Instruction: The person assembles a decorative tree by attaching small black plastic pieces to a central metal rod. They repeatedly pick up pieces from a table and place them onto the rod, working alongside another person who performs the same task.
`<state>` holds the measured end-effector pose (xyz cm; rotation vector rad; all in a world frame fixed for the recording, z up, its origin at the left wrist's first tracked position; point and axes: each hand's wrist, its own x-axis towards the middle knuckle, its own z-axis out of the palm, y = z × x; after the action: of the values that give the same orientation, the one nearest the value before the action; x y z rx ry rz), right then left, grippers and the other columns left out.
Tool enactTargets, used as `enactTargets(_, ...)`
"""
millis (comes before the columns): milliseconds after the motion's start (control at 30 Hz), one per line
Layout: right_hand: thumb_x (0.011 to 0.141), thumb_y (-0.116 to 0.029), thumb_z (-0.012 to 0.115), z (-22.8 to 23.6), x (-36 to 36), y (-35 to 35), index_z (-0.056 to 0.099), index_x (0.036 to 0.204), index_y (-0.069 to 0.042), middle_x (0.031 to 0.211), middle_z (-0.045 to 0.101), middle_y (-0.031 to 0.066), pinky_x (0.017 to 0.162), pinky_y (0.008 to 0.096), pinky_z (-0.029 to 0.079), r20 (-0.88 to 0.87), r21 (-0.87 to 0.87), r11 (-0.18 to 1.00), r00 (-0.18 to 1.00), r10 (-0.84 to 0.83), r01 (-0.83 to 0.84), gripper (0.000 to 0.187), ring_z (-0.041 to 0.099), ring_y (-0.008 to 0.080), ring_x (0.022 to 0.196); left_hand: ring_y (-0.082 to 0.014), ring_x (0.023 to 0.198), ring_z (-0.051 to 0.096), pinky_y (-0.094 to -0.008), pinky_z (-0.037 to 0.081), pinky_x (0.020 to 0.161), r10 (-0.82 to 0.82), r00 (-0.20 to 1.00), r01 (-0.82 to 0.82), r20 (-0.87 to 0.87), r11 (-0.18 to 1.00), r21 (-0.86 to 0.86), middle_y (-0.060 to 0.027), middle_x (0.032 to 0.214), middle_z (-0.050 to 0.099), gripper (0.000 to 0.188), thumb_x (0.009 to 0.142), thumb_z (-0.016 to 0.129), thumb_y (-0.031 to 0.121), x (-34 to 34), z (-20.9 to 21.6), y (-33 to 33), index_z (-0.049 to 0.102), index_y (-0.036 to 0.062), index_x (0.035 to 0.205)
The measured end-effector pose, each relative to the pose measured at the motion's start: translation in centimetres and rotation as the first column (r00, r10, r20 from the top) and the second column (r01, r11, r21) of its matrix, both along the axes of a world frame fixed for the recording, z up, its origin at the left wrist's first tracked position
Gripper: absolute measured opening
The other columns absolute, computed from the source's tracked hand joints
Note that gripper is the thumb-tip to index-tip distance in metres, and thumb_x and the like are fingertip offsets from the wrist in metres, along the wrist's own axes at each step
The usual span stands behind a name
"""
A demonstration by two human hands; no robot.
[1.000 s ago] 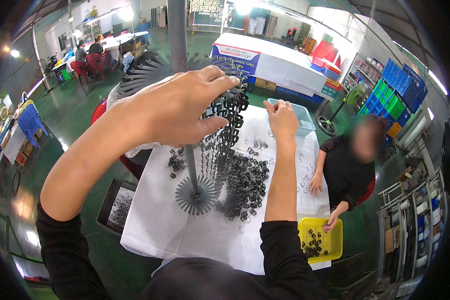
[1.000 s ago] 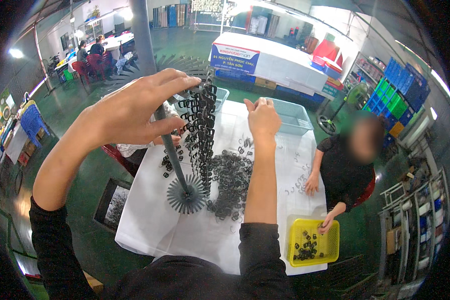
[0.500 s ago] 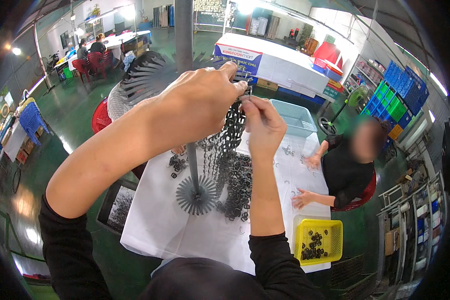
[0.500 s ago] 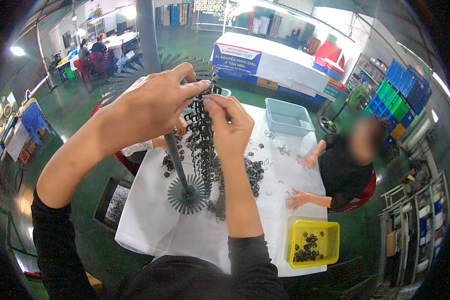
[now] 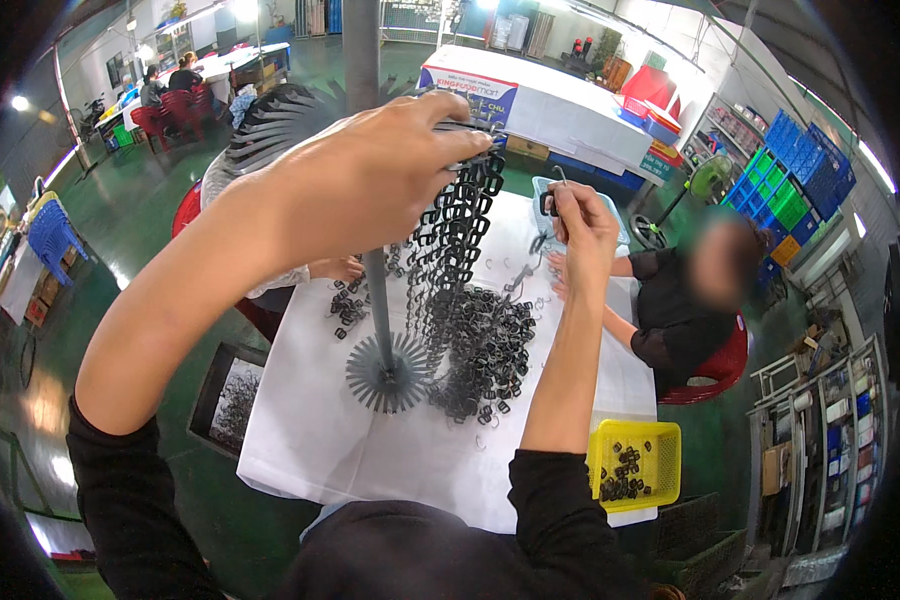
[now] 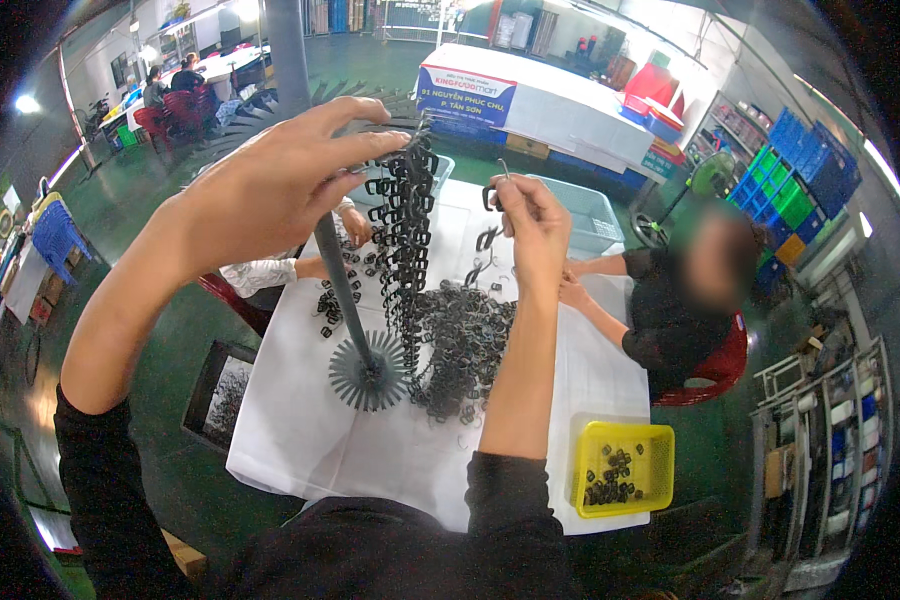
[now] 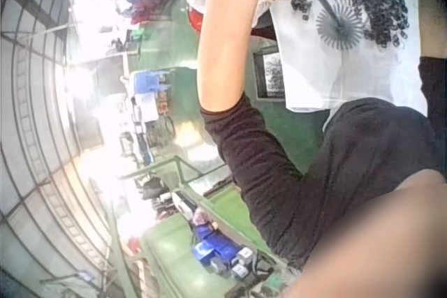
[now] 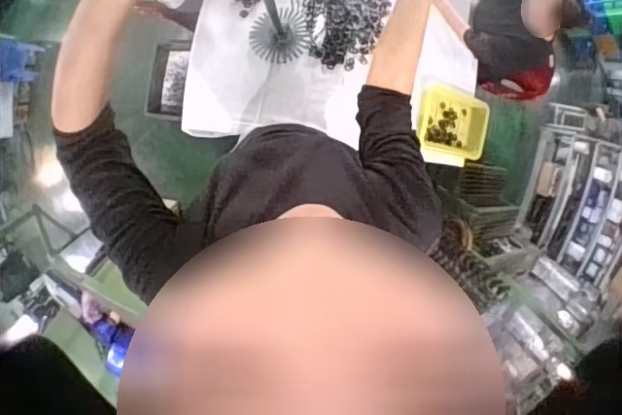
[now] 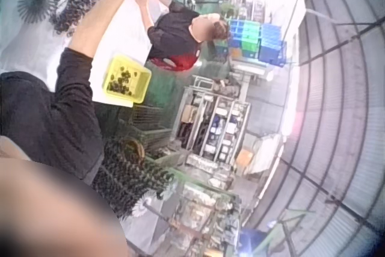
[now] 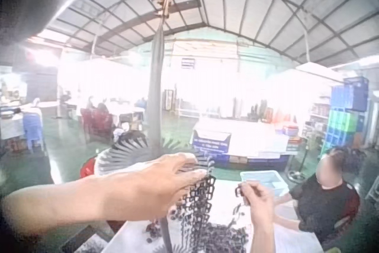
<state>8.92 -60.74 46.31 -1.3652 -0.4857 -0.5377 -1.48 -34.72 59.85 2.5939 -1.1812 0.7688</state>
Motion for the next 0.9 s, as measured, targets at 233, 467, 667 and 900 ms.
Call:
enactTargets(233,0.086,-0.024,0.071,-3.3,3.1,-1.6,0.071,0.101,-0.005,0.093,0.067,0.0071,0.053,0.0301,0.044,0.407,-0.759,0.2,0.691,-0.597,0.62,0.025,0.057,0.0172,0.066,-0.0421,0.108,0.058,-0.0457,0.045,0.096,-0.063,0.992,0.066,-0.108,0.997,0.026,-0.0226,0.128,0.053,0.05,0.088,0.064,0.009,-0.5,0.9,0.7,0.048,0.004,0.135)
enactTargets(467,0.08,-0.009,0.076,2.0,-3.8,7.0,0.067,0.099,-0.007,0.08,0.062,0.0035,0.048,0.0237,0.039,0.629,-0.187,0.708,0.637,-0.446,0.681,0.022,0.053,0.0097,0.052,-0.0371,0.09,0.065,-0.0429,0.049,0.087,0.133,0.964,-0.133,-0.228,0.991,0.014,-0.021,0.116,0.056,0.054,0.086,0.068,0.012,-1.2,1.2,-1.1,0.048,-0.0008,0.134)
enactTargets(667,0.084,-0.007,0.073,4.1,-5.5,9.3,0.07,0.091,-0.004,0.073,0.064,0.0061,0.044,0.0214,0.038,0.54,-0.148,0.818,0.739,-0.404,0.556,0.008,0.051,0.0059,0.05,-0.0383,0.092,0.064,-0.0432,0.05,0.083,0.12,0.989,-0.129,0.091,0.988,0.089,-0.0214,0.118,0.056,0.042,0.086,0.061,0.0,-0.3,0.7,-1.9,0.055,-0.0026,0.127)
enactTargets(900,0.092,-0.009,0.064,2.4,-3.6,5.3,0.069,0.096,0.0,0.076,0.067,0.0076,0.042,0.0163,0.028,0.016,0.178,0.96,0.976,0.215,-0.215,0.011,0.041,0.0022,0.046,-0.0393,0.103,0.061,-0.0428,0.049,0.088,0.056,0.997,-0.058,0.045,0.998,0.034,-0.0201,0.127,0.054,0.043,0.085,0.057,-0.005,0.3,0.0,-0.8,0.055,-0.0017,0.128)
